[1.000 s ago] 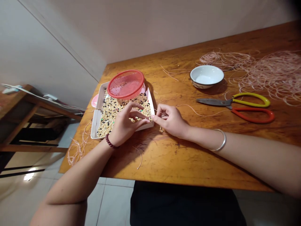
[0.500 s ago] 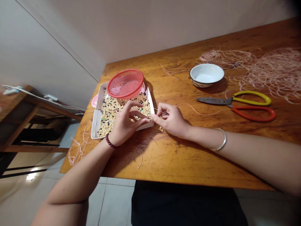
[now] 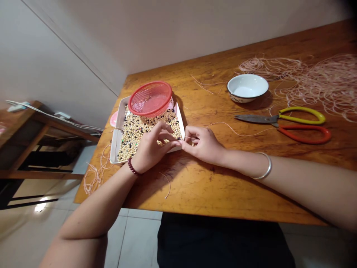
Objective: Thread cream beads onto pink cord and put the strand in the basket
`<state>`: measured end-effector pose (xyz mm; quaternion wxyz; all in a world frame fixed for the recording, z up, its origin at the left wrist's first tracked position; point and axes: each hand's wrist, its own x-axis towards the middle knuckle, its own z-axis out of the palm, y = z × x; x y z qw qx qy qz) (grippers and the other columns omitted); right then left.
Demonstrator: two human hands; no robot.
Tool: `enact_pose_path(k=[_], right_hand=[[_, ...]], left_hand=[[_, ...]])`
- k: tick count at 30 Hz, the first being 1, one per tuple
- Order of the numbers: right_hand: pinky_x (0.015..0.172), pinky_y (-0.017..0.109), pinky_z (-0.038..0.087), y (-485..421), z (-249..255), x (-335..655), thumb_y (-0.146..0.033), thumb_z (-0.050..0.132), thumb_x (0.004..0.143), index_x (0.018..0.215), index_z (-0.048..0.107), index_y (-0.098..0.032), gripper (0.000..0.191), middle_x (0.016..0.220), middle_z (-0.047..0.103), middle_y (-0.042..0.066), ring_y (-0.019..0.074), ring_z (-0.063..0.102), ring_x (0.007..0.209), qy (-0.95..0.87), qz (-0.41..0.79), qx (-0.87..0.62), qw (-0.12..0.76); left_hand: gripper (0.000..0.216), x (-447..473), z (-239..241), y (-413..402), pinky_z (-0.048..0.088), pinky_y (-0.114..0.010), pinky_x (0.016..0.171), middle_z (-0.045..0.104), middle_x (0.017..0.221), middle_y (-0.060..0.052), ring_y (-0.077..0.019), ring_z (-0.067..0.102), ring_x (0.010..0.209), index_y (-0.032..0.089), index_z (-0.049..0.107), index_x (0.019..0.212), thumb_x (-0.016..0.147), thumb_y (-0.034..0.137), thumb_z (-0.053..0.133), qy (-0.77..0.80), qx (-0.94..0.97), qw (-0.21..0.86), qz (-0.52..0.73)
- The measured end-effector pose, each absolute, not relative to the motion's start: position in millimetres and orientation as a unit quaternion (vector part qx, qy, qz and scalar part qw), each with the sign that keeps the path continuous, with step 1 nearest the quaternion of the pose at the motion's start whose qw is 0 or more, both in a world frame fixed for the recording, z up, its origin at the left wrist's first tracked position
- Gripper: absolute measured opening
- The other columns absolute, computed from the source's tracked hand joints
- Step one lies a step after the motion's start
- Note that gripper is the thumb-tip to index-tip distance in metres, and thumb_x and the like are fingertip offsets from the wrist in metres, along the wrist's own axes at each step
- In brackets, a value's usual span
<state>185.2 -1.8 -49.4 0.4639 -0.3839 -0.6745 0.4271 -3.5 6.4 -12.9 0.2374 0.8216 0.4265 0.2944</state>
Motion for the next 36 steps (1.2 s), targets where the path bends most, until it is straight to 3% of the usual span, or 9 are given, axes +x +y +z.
enact_pose_path(k=[11,29,36], right_hand=[[0.050,0.023,0.031,-1.2,-48.7,184.7,-0.031,0.060,0.079,0.064,0.041,-0.019,0.027,0.057,0.041,-0.005,0.0071,0.037,0.052,-0.644,0.380,-0.424,0.511],[0.050,0.021,0.035,-3.0,-49.1,184.5,-0.029,0.058,0.080,0.065,0.041,-0.019,0.025,0.059,0.043,-0.005,0.0071,0.042,0.055,-0.660,0.413,-0.390,0.491],[0.049,0.021,0.031,-3.4,-47.4,185.9,-0.027,0.058,0.080,0.064,0.040,-0.019,0.025,0.058,0.041,-0.005,0.0066,0.038,0.053,-0.681,0.387,-0.396,0.479]], left_hand=[[0.038,-1.0,-10.7,5.9,0.053,-0.022,0.056,0.068,0.073,0.001,-0.0141,0.069,0.069,0.020,0.045,0.092,0.073,0.028,0.076,0.437,0.797,0.269,0.318],[0.043,-2.4,-10.4,4.9,0.050,-0.020,0.053,0.068,0.070,0.002,-0.0125,0.067,0.062,0.020,0.046,0.092,0.068,0.031,0.080,0.451,0.799,0.252,0.307],[0.043,-3.1,-11.8,6.4,0.049,-0.020,0.051,0.068,0.070,0.002,-0.0129,0.067,0.062,0.020,0.045,0.093,0.069,0.034,0.079,0.450,0.803,0.248,0.301]])
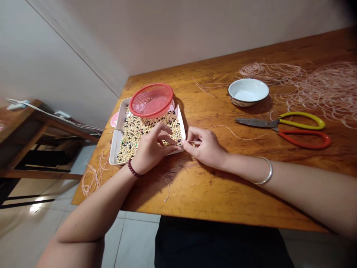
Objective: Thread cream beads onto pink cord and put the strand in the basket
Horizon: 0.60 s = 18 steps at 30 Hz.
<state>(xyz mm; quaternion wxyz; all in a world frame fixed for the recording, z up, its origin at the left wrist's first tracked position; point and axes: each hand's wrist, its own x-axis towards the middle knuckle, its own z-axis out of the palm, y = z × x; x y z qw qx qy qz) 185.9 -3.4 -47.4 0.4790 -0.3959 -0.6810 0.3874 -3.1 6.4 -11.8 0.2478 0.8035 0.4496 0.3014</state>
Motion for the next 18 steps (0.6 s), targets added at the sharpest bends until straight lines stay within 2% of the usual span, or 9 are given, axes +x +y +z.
enact_pose_path(k=[8,18], right_hand=[[0.052,0.022,0.033,-1.5,-47.0,186.0,-0.027,0.057,0.080,0.063,0.040,-0.019,0.025,0.059,0.042,-0.005,0.0076,0.039,0.055,-0.678,0.394,-0.398,0.475],[0.055,0.023,0.036,-3.3,-47.0,185.8,-0.030,0.058,0.080,0.065,0.040,-0.020,0.026,0.062,0.043,-0.004,0.0086,0.041,0.058,-0.672,0.425,-0.393,0.461]], left_hand=[[0.041,-2.7,-10.4,5.8,0.053,-0.022,0.055,0.068,0.071,0.001,-0.0138,0.068,0.064,0.020,0.046,0.091,0.071,0.038,0.077,0.437,0.813,0.242,0.300],[0.034,-1.9,-9.9,3.9,0.052,-0.021,0.056,0.067,0.075,0.001,-0.0130,0.068,0.066,0.020,0.049,0.092,0.073,0.032,0.075,0.435,0.812,0.240,0.306]])
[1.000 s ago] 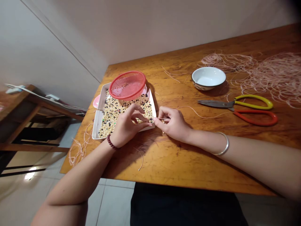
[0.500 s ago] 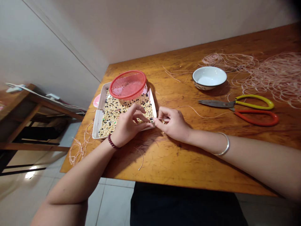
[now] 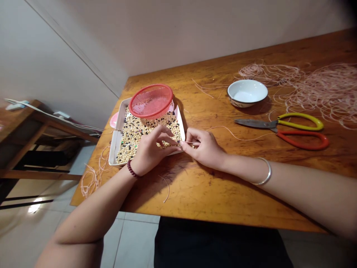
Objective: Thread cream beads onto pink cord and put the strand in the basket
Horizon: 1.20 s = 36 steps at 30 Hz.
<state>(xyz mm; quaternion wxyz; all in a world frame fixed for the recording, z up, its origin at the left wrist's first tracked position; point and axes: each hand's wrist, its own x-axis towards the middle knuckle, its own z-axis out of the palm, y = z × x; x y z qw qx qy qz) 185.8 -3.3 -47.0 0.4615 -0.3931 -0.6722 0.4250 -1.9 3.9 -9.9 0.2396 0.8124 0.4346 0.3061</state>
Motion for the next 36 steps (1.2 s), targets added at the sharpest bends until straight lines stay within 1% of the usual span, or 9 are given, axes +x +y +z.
enact_pose_path(k=[4,7,12,15,21,24,27,31,36], right_hand=[[0.050,0.023,0.029,2.0,-49.7,183.6,-0.032,0.059,0.080,0.065,0.041,-0.019,0.026,0.058,0.041,-0.005,0.0076,0.035,0.052,-0.632,0.457,-0.411,0.472],[0.049,0.023,0.027,8.1,-49.4,182.6,-0.030,0.060,0.078,0.062,0.040,-0.019,0.028,0.055,0.039,-0.006,0.0075,0.034,0.051,-0.587,0.482,-0.420,0.497],[0.051,0.025,0.028,12.0,-48.1,183.0,-0.029,0.059,0.078,0.061,0.039,-0.020,0.029,0.056,0.038,-0.006,0.0086,0.035,0.053,-0.589,0.493,-0.403,0.499],[0.055,0.025,0.030,10.9,-49.7,183.8,-0.033,0.057,0.082,0.063,0.040,-0.019,0.029,0.059,0.040,-0.005,0.0096,0.037,0.057,-0.616,0.501,-0.378,0.476],[0.060,0.025,0.033,5.1,-51.4,186.5,-0.048,0.034,0.094,0.081,0.047,-0.020,0.033,0.068,0.046,-0.002,0.0120,0.044,0.064,-0.657,0.506,-0.365,0.422],[0.059,0.025,0.032,3.9,-50.1,186.7,-0.048,0.038,0.094,0.086,0.050,-0.020,0.031,0.067,0.048,-0.003,0.0114,0.045,0.062,-0.674,0.503,-0.364,0.401],[0.059,0.025,0.031,5.6,-51.0,185.8,-0.043,0.044,0.091,0.080,0.054,-0.018,0.029,0.066,0.050,-0.002,0.0114,0.045,0.062,-0.704,0.472,-0.370,0.380],[0.057,0.024,0.031,9.6,-56.1,183.9,-0.039,0.046,0.090,0.076,0.051,-0.018,0.026,0.066,0.049,-0.002,0.0112,0.043,0.061,-0.669,0.470,-0.395,0.419],[0.048,0.023,0.025,11.7,-56.0,183.3,-0.035,0.042,0.089,0.072,0.043,-0.020,0.023,0.059,0.039,-0.005,0.0094,0.033,0.051,-0.586,0.544,-0.385,0.462]], left_hand=[[0.026,-0.2,-6.5,2.0,0.054,-0.022,0.064,0.069,0.088,-0.003,-0.0149,0.069,0.081,0.019,0.054,0.098,0.080,0.030,0.070,0.423,0.814,0.253,0.308],[0.022,1.1,-3.9,2.0,0.054,-0.024,0.069,0.068,0.100,-0.007,-0.0158,0.066,0.091,0.019,0.059,0.104,0.085,0.030,0.063,0.432,0.819,0.214,0.311],[0.012,-0.1,-5.2,4.3,0.051,-0.025,0.063,0.069,0.087,-0.004,-0.0141,0.063,0.078,0.021,0.068,0.090,0.086,0.030,0.062,0.434,0.834,0.164,0.298],[0.012,-0.8,-5.0,4.6,0.050,-0.026,0.064,0.069,0.084,-0.003,-0.0141,0.061,0.075,0.022,0.069,0.090,0.086,0.031,0.062,0.421,0.852,0.156,0.270],[0.012,0.1,-2.9,3.7,0.048,-0.026,0.065,0.066,0.083,-0.004,-0.0145,0.059,0.075,0.022,0.069,0.092,0.086,0.030,0.061,0.407,0.869,0.128,0.251],[0.008,0.0,-4.5,3.3,0.047,-0.026,0.066,0.066,0.080,-0.002,-0.0143,0.058,0.073,0.021,0.066,0.087,0.083,0.028,0.064,0.417,0.863,0.112,0.264],[0.007,0.1,-4.8,2.5,0.047,-0.028,0.068,0.065,0.078,-0.001,-0.0149,0.058,0.074,0.020,0.062,0.079,0.082,0.025,0.065,0.435,0.853,0.091,0.275],[0.007,0.0,-1.7,1.5,0.047,-0.027,0.067,0.065,0.078,-0.001,-0.0142,0.059,0.074,0.020,0.060,0.079,0.083,0.025,0.063,0.467,0.826,0.071,0.306],[0.012,-6.1,0.0,7.4,0.046,-0.024,0.059,0.066,0.085,-0.003,-0.0129,0.059,0.074,0.020,0.059,0.089,0.087,0.031,0.059,0.530,0.765,0.051,0.362]])
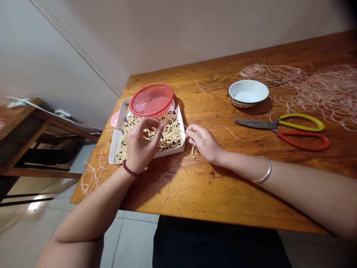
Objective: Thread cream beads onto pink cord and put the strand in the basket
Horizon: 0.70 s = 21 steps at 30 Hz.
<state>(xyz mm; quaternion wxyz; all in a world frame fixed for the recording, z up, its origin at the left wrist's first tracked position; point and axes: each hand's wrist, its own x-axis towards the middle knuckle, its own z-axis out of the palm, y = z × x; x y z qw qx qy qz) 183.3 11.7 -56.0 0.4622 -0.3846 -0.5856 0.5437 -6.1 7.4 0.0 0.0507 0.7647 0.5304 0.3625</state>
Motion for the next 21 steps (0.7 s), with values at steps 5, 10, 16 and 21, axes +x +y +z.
enact_pose_path(k=[5,10,16,21], right_hand=[[0.045,0.024,0.021,12.5,-52.3,184.9,-0.022,0.037,0.087,0.076,0.042,-0.021,0.013,0.053,0.031,-0.007,0.0096,0.026,0.046,-0.520,0.587,-0.392,0.482],[0.048,0.025,0.024,13.5,-55.4,184.0,-0.036,0.038,0.092,0.069,0.035,-0.022,0.027,0.056,0.031,-0.005,0.0102,0.028,0.051,-0.543,0.547,-0.396,0.499],[0.052,0.027,0.023,12.4,-59.1,183.0,-0.054,0.040,0.090,0.060,0.032,-0.021,0.045,0.058,0.030,-0.003,0.0108,0.030,0.056,-0.625,0.483,-0.387,0.476],[0.053,0.027,0.023,9.0,-60.5,185.4,-0.053,0.031,0.094,0.060,0.031,-0.020,0.047,0.056,0.031,-0.003,0.0105,0.031,0.055,-0.657,0.452,-0.405,0.446]], left_hand=[[0.026,-15.0,-3.2,17.5,0.049,-0.029,0.069,0.067,0.095,-0.004,-0.0178,0.061,0.082,0.021,0.063,0.096,0.083,0.042,0.062,0.509,0.840,0.099,0.159],[0.020,-15.8,-5.6,19.1,0.047,-0.025,0.062,0.069,0.081,-0.002,-0.0142,0.060,0.068,0.020,0.067,0.089,0.085,0.038,0.060,0.484,0.851,0.160,0.121],[0.014,-11.7,-7.0,16.7,0.048,-0.023,0.062,0.071,0.080,-0.001,-0.0117,0.062,0.066,0.020,0.069,0.083,0.083,0.032,0.063,0.472,0.839,0.185,0.198],[0.012,-8.2,-4.7,14.7,0.048,-0.022,0.062,0.072,0.082,-0.001,-0.0114,0.063,0.069,0.020,0.070,0.081,0.082,0.031,0.065,0.480,0.832,0.190,0.205]])
